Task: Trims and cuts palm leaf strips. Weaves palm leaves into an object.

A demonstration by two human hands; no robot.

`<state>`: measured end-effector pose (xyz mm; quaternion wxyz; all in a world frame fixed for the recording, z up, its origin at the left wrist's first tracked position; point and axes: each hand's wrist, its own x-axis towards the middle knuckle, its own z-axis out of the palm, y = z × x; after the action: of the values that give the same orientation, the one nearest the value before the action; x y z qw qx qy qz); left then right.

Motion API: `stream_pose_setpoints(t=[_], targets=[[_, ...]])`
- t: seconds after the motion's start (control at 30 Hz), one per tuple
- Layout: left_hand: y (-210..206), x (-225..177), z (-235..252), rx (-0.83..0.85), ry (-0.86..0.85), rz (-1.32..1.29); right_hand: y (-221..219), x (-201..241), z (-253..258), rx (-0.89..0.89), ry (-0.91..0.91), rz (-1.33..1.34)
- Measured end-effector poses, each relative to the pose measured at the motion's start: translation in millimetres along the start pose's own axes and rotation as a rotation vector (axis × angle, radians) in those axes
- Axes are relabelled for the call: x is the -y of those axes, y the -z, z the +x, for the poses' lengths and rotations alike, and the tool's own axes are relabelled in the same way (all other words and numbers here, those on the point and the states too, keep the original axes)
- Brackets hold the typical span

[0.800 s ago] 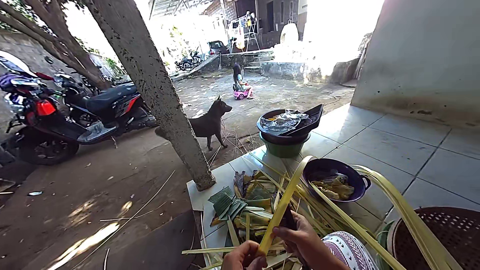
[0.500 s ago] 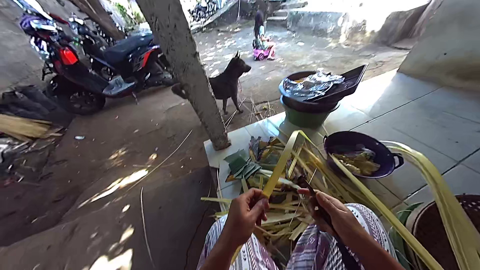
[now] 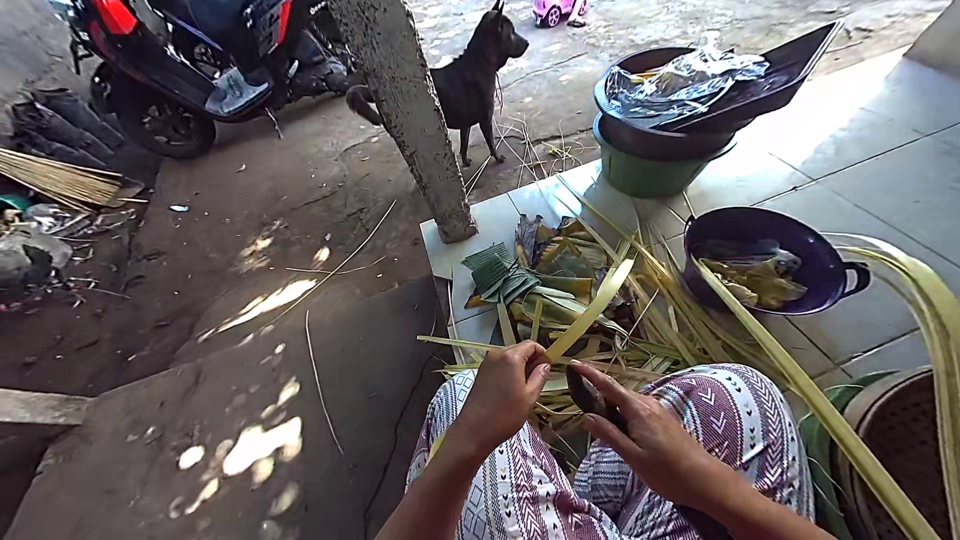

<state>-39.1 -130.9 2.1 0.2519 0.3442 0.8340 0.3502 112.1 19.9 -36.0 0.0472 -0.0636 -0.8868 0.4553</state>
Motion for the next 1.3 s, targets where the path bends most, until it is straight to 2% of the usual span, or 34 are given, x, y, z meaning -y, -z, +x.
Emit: stream_pose_setpoints(t=[0.23, 0.43, 0.73, 1.3], targets=[[-14.3, 0.4, -0.4, -0.041, -0.075, 0.212, -11.5, -3.6, 1.7, 0.054, -0.032, -0.045], [-35.5, -5.4, -2.0, -0.028, 0.007, 0.322, -26.6, -13.4, -4.7, -0.015, -0.019, -0.124], [-44.6, 8.6, -1.9, 0.004, -0.058, 0.224, -25.7, -17.4, -10.8, 0.024, -0.112, -0.18], [-43.8, 17.8, -4.2, -0.011, -0.122, 0.099, -27.6, -17.7, -15.1, -0.018, -0.076, -0.17]])
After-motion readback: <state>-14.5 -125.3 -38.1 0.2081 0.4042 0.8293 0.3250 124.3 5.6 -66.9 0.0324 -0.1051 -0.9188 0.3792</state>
